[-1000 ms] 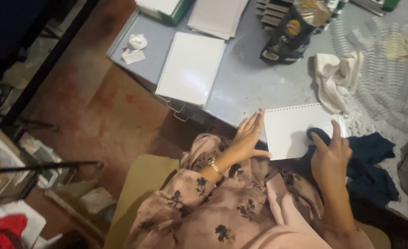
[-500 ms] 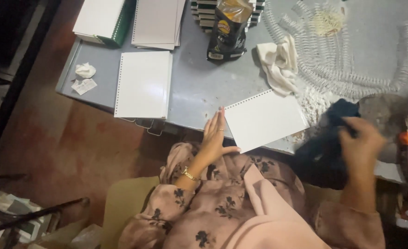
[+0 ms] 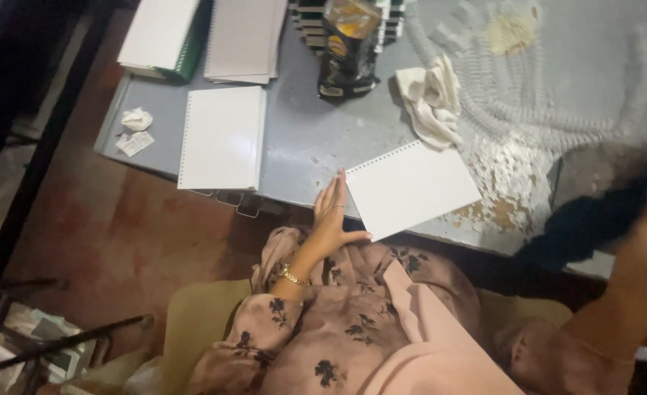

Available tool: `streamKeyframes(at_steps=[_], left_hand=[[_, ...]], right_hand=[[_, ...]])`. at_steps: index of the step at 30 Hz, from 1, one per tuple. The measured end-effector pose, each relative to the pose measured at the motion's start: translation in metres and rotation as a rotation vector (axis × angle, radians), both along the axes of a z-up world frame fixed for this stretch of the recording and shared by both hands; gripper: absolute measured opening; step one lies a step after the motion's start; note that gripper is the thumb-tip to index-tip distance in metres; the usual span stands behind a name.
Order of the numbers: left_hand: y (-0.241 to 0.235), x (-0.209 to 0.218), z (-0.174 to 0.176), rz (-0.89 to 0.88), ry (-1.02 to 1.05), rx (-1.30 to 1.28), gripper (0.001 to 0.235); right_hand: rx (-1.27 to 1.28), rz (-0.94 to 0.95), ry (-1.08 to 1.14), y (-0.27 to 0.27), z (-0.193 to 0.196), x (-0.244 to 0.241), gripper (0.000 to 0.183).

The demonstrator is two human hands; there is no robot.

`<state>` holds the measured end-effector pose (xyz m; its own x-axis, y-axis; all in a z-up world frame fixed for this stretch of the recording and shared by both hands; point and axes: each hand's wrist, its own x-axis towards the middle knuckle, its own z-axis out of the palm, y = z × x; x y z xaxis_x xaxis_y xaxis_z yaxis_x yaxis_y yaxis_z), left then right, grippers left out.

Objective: Cleaning notebook covers with a cloth and stacking them in a print shop finishing area.

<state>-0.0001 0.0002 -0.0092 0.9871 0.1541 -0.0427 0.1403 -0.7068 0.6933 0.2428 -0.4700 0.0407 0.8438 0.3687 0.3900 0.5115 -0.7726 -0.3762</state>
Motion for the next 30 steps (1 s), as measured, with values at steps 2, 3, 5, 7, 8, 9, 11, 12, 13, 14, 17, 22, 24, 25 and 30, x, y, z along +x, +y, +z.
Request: streamKeyframes(at_steps=[2,3,5,7,8,9,11,12,13,14,17,22,24,25,30], left_hand=[[0.001,0.002,0.007,0.038,0.083,-0.039,0.150],[-0.002,0.001,0.007,0.036,0.084,-0.041,0.150],[-0.001,0.002,0.008,0.036,0.074,-0.043,0.151],[0.002,0.002,0.005,0.031,0.054,-0.036,0.150],[0.002,-0.001,0.002,0.012,0.045,-0.032,0.148],[-0.002,-0.002,0.006,0.028,0.047,-0.035,0.148],[-0.002,0.003,0.014,0.043,0.148,-0.049,0.151],[-0.001,0.002,0.013,0.043,0.150,-0.050,0.151],[0.000,0.002,0.011,0.031,0.118,-0.053,0.150],[0.000,0.001,0.009,0.016,0.087,-0.059,0.150],[0.002,-0.001,-0.002,-0.017,0.029,-0.025,0.150],[0.004,0.000,0.004,-0.018,0.041,-0.053,0.149],[0.003,-0.002,0.009,-0.035,0.043,-0.069,0.146],[0.002,-0.002,0.011,-0.029,0.062,-0.077,0.146],[0.004,0.001,0.005,-0.021,0.069,-0.072,0.145]], right_hand=[[-0.036,-0.016,0.047,0.032,0.008,-0.043,0.016],[-0.038,-0.019,0.048,0.030,0.006,-0.048,0.016],[-0.464,-0.169,0.357,0.038,0.002,-0.045,0.034],[-0.443,-0.186,0.320,0.051,0.006,-0.052,0.027],[-0.425,-0.214,0.296,0.055,0.008,-0.057,0.025],[-0.430,-0.199,0.295,0.071,0.021,-0.061,0.025],[-0.784,-0.421,0.761,0.103,0.043,-0.070,0.049],[-0.785,-0.421,0.763,0.099,0.028,-0.062,0.049],[-0.827,-0.415,0.731,0.096,0.012,-0.054,0.049],[-0.870,-0.413,0.702,0.091,-0.004,-0.047,0.051],[-0.812,-0.425,0.711,0.083,-0.030,-0.034,0.025],[-0.433,-0.453,0.088,0.043,-0.059,-0.026,0.016],[-0.258,-0.508,-0.015,0.049,-0.052,-0.016,0.007],[-0.232,-0.390,-0.064,0.062,-0.041,-0.009,0.006],[-0.109,0.076,-0.272,0.180,0.009,0.017,0.016]])
